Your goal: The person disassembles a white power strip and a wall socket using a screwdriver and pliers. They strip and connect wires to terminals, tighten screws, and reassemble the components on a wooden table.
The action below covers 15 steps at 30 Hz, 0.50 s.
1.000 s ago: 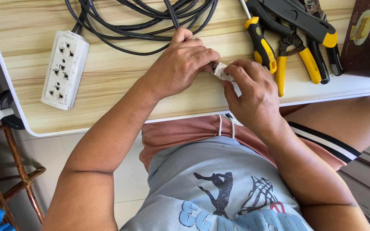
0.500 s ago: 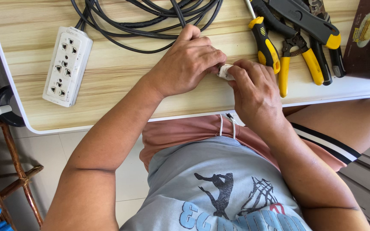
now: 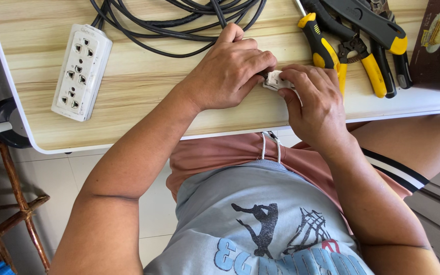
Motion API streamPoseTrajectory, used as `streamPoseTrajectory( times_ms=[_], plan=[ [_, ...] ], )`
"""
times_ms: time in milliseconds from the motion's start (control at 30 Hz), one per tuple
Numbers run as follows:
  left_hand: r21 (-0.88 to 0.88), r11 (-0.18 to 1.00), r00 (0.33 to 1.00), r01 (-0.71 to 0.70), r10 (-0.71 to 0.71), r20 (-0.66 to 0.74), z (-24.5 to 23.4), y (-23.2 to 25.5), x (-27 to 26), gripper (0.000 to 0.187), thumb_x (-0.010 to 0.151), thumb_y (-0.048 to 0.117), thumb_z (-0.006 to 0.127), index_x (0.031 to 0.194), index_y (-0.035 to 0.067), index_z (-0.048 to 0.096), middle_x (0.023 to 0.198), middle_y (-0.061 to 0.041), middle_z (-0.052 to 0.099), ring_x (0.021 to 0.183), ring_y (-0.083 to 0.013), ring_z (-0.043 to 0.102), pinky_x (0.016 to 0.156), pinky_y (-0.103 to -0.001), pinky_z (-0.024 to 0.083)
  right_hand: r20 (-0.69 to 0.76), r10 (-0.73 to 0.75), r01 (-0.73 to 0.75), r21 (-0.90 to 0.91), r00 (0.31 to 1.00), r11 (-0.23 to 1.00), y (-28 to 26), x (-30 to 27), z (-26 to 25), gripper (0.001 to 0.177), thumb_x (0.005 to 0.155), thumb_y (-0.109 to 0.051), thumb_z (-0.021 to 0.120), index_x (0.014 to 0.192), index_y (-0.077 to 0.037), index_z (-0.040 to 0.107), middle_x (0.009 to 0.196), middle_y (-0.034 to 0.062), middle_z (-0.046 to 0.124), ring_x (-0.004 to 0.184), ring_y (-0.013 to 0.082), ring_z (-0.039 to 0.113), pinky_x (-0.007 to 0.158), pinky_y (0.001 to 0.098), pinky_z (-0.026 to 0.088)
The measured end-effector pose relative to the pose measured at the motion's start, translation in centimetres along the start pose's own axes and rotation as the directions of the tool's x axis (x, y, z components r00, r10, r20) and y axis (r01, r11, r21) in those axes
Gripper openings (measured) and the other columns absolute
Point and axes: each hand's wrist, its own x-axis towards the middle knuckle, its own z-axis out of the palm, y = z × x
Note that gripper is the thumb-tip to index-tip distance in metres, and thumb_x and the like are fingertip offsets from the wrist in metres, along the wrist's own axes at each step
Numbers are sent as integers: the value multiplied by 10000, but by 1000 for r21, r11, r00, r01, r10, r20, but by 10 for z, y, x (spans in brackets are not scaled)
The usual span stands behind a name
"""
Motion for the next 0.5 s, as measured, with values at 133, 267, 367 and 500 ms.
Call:
streamPoseTrajectory(
  times_ms=[133, 267, 367, 500],
  plan=[
    [-49, 999, 1000, 9, -8, 11, -2, 1, 1, 228, 946, 57, 770, 1085, 99, 595, 883, 51, 698, 888, -186, 618, 982, -432, 331, 35, 89, -93, 117, 995, 989, 6, 0, -5, 219, 998, -84, 751, 1196, -41, 665, 1136, 126, 703, 1054, 339, 648, 955, 432, 481],
    [-7, 1000, 1000, 7, -7, 2, 1, -1, 2, 182, 916, 70, 788, 990, 118, 629, 886, 37, 705, 928, -178, 626, 1037, -446, 317, 48, 124, -129, 142, 991, 981, 7, -2, -5, 210, 1002, -105, 766, 1178, -40, 670, 1097, 128, 703, 1044, 345, 662, 938, 431, 499],
    [10, 1000, 1000, 25, -25, 7, 3, -3, 0, 158, 901, 85, 800, 973, 128, 666, 894, 26, 713, 950, -177, 626, 1061, -444, 314, 35, 90, -93, 113, 995, 989, 7, -3, -4, 218, 980, -112, 779, 1150, -38, 665, 1096, 132, 703, 1032, 351, 658, 937, 435, 494],
    [30, 999, 998, 45, -46, 37, 5, -5, -2, 160, 898, 108, 824, 966, 144, 683, 917, 31, 724, 982, -173, 634, 1071, -423, 329, -3, -4, 4, 13, 1000, 1000, 2, -6, 1, 230, 969, -88, 767, 1158, -26, 651, 1119, 133, 697, 1014, 343, 648, 939, 449, 478]
  ],
)
